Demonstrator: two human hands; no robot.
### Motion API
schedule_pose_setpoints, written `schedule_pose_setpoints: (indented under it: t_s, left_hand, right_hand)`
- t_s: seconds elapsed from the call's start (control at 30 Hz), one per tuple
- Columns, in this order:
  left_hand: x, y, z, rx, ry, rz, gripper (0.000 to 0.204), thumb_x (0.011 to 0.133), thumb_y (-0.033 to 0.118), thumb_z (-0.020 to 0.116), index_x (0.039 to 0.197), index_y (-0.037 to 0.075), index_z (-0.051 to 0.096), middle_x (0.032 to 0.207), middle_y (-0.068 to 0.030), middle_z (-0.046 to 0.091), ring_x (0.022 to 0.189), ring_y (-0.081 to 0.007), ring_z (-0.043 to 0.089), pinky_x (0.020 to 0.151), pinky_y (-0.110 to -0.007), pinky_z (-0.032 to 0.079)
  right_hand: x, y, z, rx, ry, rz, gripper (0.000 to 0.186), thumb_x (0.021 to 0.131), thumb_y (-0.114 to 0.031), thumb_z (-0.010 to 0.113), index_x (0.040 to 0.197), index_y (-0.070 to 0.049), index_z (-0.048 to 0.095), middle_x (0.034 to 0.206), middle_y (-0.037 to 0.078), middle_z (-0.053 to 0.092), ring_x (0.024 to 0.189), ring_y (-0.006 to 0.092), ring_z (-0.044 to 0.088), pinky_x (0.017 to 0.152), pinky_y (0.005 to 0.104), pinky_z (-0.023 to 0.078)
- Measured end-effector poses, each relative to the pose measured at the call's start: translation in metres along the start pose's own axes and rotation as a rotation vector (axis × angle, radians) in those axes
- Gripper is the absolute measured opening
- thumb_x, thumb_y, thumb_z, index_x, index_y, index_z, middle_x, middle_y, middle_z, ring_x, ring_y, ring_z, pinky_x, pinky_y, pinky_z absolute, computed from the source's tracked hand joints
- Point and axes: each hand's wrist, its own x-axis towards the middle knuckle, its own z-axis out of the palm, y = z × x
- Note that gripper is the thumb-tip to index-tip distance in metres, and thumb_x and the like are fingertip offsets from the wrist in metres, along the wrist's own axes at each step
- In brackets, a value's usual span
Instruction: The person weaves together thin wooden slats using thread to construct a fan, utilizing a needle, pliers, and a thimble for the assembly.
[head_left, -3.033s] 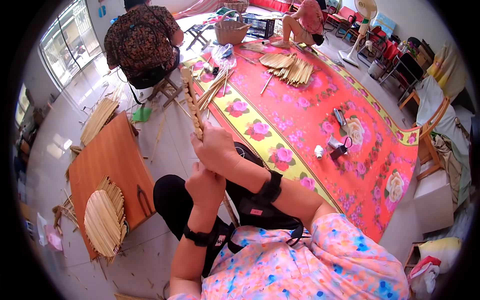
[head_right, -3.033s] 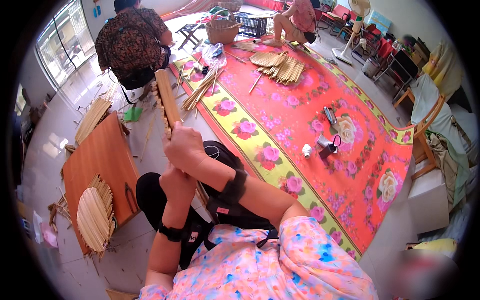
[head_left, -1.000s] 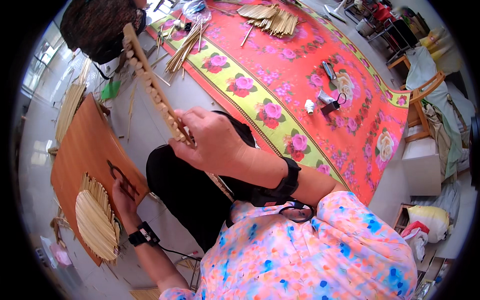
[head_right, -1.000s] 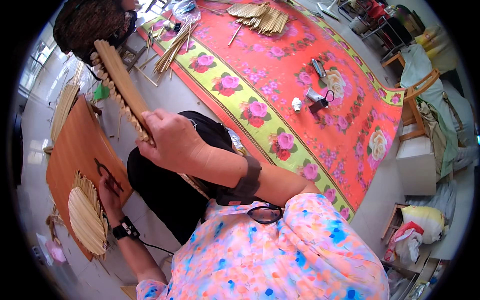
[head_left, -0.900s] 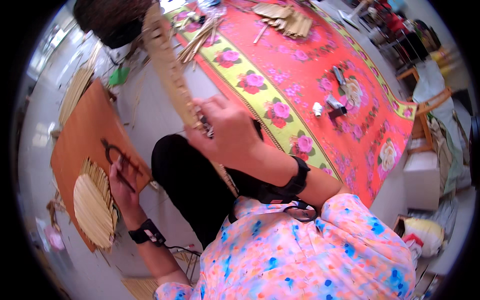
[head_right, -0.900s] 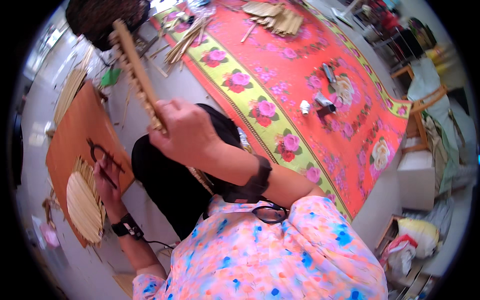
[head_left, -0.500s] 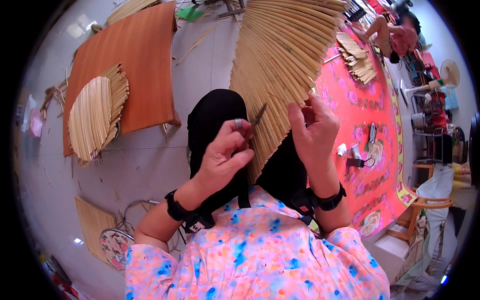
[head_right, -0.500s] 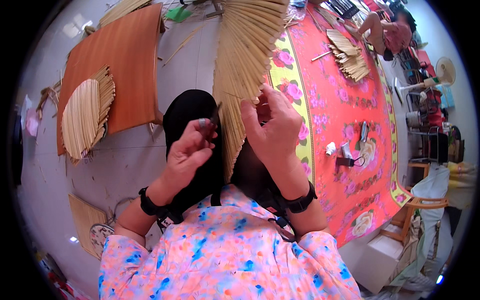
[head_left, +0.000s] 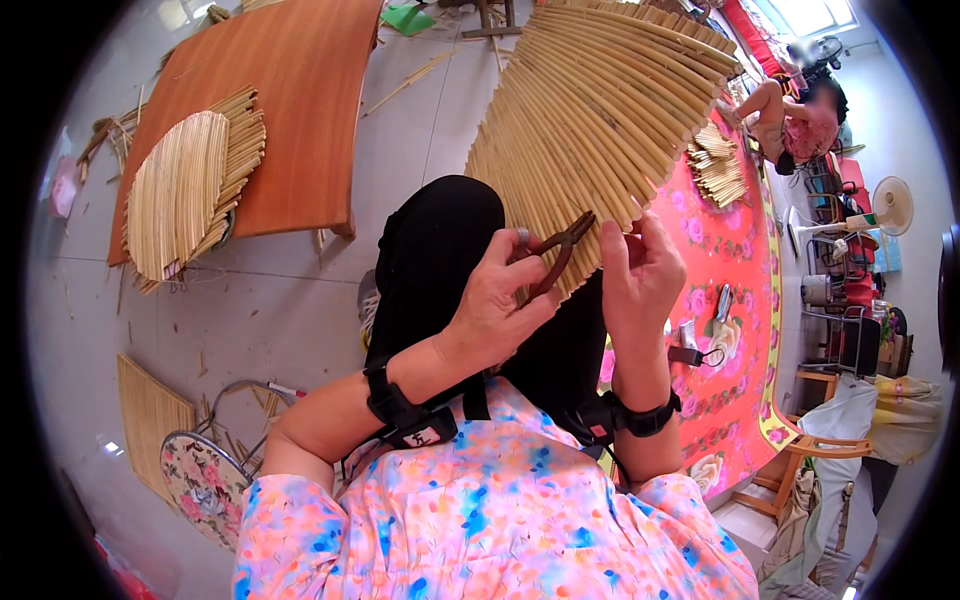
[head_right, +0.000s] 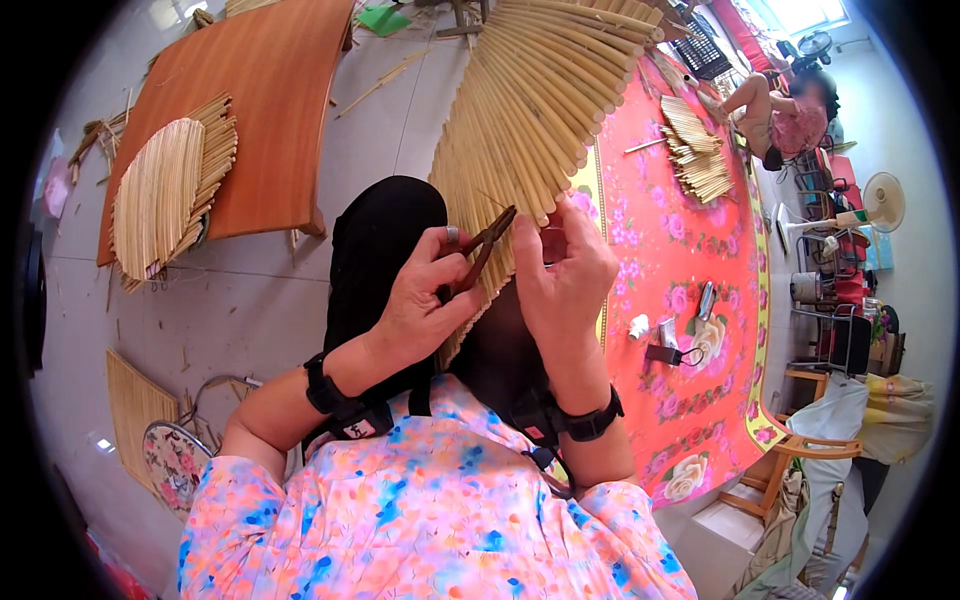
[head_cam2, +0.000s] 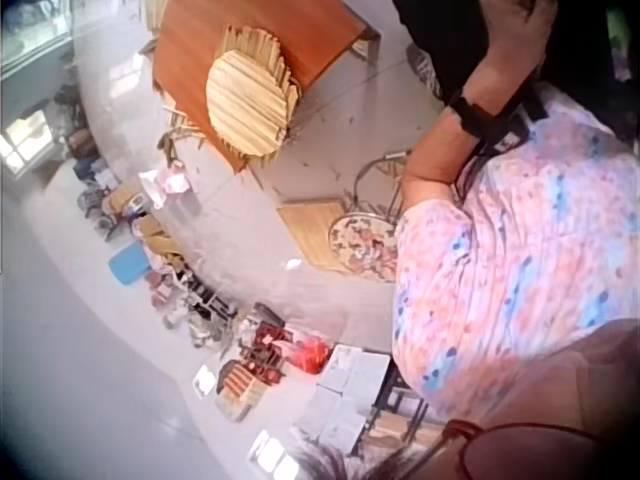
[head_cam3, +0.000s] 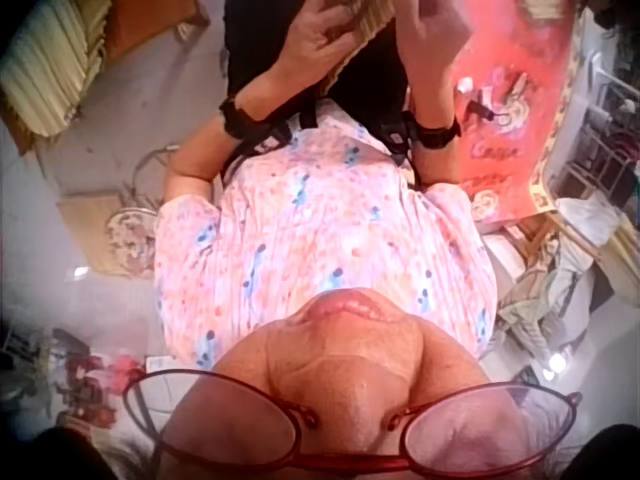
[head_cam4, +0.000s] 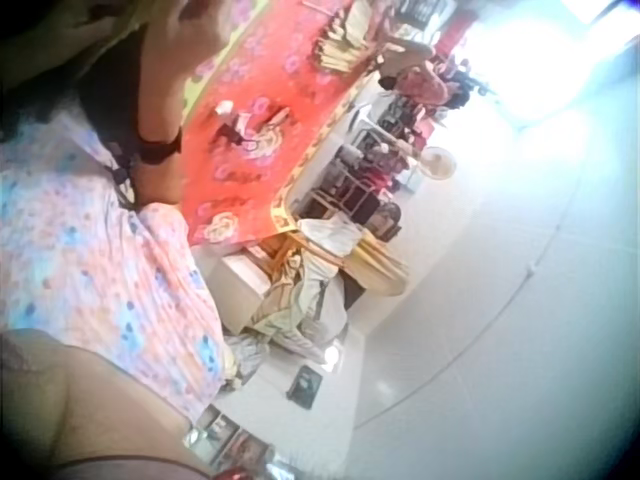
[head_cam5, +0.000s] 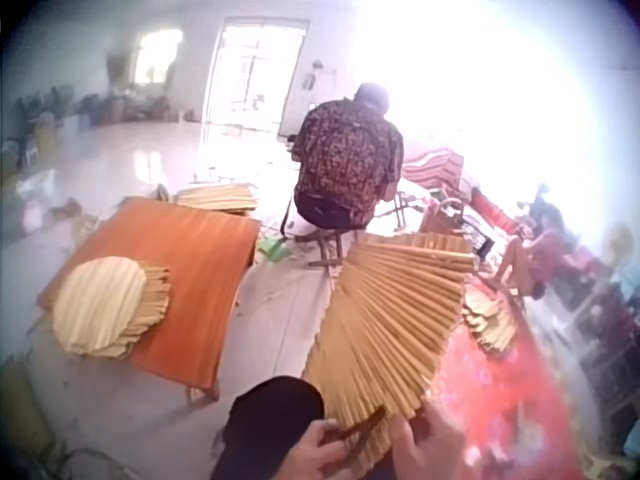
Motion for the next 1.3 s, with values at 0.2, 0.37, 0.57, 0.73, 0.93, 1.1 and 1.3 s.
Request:
schedule_pose_setpoints:
  t_s: [0.2, 0.37, 0.57, 0.73, 0.93, 1.1, 1.3]
  left_hand:
    - [0.004, -0.001, 0.001, 0.068, -0.039, -0.007, 0.013, 0.076, 0.006, 0.068, 0.080, -0.001, 0.059, 0.098, -0.0170, 0.048, 0.083, -0.0304, 0.055, 0.072, -0.037, 0.048]
    - [0.008, -0.002, -0.002, 0.109, -0.060, 0.040, 0.013, 0.073, 0.003, 0.067, 0.076, -0.001, 0.055, 0.092, -0.0157, 0.048, 0.070, -0.0263, 0.051, 0.059, -0.035, 0.043]
    - [0.010, 0.002, 0.001, 0.030, -0.040, -0.051, 0.015, 0.071, -0.004, 0.065, 0.070, -0.002, 0.050, 0.089, -0.0114, 0.046, 0.067, -0.0186, 0.046, 0.055, -0.030, 0.038]
    - [0.007, 0.021, -0.050, 0.176, 0.127, 0.029, 0.018, 0.073, -0.001, 0.063, 0.068, -0.003, 0.045, 0.086, -0.0087, 0.044, 0.066, -0.0144, 0.043, 0.055, -0.028, 0.035]
    - [0.019, 0.022, -0.086, -0.038, -0.221, -0.281, 0.008, 0.078, 0.001, 0.059, 0.085, -0.002, 0.057, 0.112, -0.0069, 0.053, 0.081, -0.0095, 0.050, 0.065, -0.022, 0.041]
    - [0.014, 0.016, -0.128, -0.395, -0.259, -0.648, 0.053, 0.076, 0.004, 0.057, 0.129, -0.003, 0.056, 0.123, -0.0092, 0.057, 0.102, -0.0141, 0.060, 0.079, -0.023, 0.050]
    - [0.014, -0.040, -0.216, 0.034, -0.101, -0.755, 0.036, 0.080, 0.014, 0.060, 0.112, -0.001, 0.063, 0.091, -0.0055, 0.064, 0.091, -0.0155, 0.060, 0.072, -0.027, 0.049]
  right_hand:
    - [-0.005, -0.002, 0.010, -0.205, 0.023, 0.068, 0.023, 0.084, -0.015, 0.068, 0.089, 0.005, 0.061, 0.075, 0.015, 0.063, 0.062, 0.0252, 0.066, 0.053, 0.0341, 0.051]
    - [-0.003, -0.004, 0.022, -0.434, 0.043, -0.043, 0.024, 0.088, -0.021, 0.062, 0.086, 0.002, 0.057, 0.077, 0.024, 0.059, 0.069, 0.0433, 0.061, 0.060, 0.0492, 0.050]
    - [-0.002, 0.002, 0.024, -0.405, 0.044, -0.038, 0.027, 0.090, -0.019, 0.060, 0.096, 0.007, 0.055, 0.080, 0.024, 0.060, 0.069, 0.0425, 0.062, 0.059, 0.0461, 0.052]
    - [0.000, 0.011, 0.024, -0.515, 0.144, -0.062, 0.025, 0.090, -0.021, 0.060, 0.086, 0.002, 0.054, 0.074, 0.024, 0.059, 0.066, 0.0437, 0.060, 0.056, 0.0480, 0.048]
    - [0.003, 0.008, 0.009, -0.398, 0.027, 0.004, 0.027, 0.089, -0.024, 0.066, 0.086, 0.002, 0.062, 0.064, 0.019, 0.060, 0.052, 0.0350, 0.059, 0.049, 0.0419, 0.045]
    - [0.004, 0.007, 0.003, -0.291, -0.024, -0.007, 0.027, 0.088, -0.027, 0.068, 0.088, 0.000, 0.063, 0.062, 0.015, 0.060, 0.047, 0.0249, 0.058, 0.048, 0.0353, 0.045]
    - [0.006, 0.008, -0.001, -0.243, -0.070, 0.005, 0.025, 0.086, -0.024, 0.069, 0.093, 0.000, 0.065, 0.062, 0.012, 0.059, 0.048, 0.0208, 0.058, 0.048, 0.0326, 0.045]
